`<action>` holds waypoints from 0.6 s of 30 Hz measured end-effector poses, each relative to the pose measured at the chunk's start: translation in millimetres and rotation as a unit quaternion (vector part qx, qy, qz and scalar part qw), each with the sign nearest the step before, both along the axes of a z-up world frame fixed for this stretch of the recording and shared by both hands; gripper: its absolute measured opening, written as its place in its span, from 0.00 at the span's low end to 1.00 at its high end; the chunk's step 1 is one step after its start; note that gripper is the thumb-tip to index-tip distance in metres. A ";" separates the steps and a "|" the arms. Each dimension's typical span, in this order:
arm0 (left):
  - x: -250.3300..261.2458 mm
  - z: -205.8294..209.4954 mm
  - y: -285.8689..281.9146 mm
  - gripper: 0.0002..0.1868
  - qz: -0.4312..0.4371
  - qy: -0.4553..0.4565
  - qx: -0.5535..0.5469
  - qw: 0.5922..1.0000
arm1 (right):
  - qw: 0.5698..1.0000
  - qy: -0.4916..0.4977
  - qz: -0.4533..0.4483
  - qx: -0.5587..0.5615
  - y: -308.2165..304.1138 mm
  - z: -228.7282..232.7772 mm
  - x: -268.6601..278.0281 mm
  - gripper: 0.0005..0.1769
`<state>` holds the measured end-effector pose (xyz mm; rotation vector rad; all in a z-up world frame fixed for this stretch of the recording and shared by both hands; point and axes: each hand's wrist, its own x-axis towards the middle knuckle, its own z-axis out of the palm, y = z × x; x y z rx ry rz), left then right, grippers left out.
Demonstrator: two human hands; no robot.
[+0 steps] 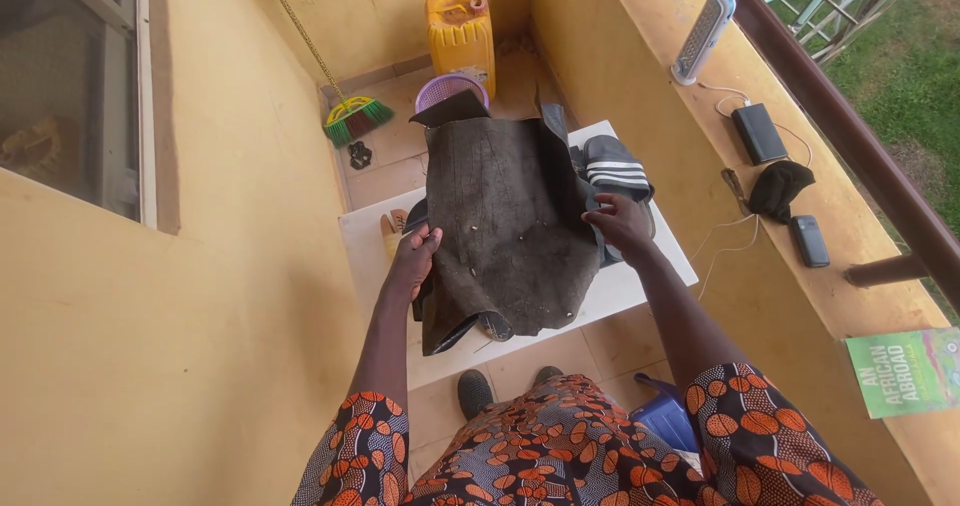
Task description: Sorting and inspecting pieces of black material and various sandals on a balcony table
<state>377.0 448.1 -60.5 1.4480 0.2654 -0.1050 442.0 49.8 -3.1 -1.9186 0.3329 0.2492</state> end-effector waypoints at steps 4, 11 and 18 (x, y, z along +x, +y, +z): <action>4.9 28.3 -5.1 0.36 -0.035 0.032 0.006 0.999 | 0.998 0.013 -0.013 -0.054 -1.1 -20.0 3.3 0.38; 3.0 51.8 -6.8 0.30 -0.061 0.020 -0.037 0.997 | 0.994 0.023 -0.016 -0.110 -10.1 -64.8 10.7 0.17; 20.6 89.6 -6.7 0.28 -0.104 -0.007 -0.057 0.993 | 0.981 -0.020 -0.145 0.130 -35.0 33.2 56.2 0.08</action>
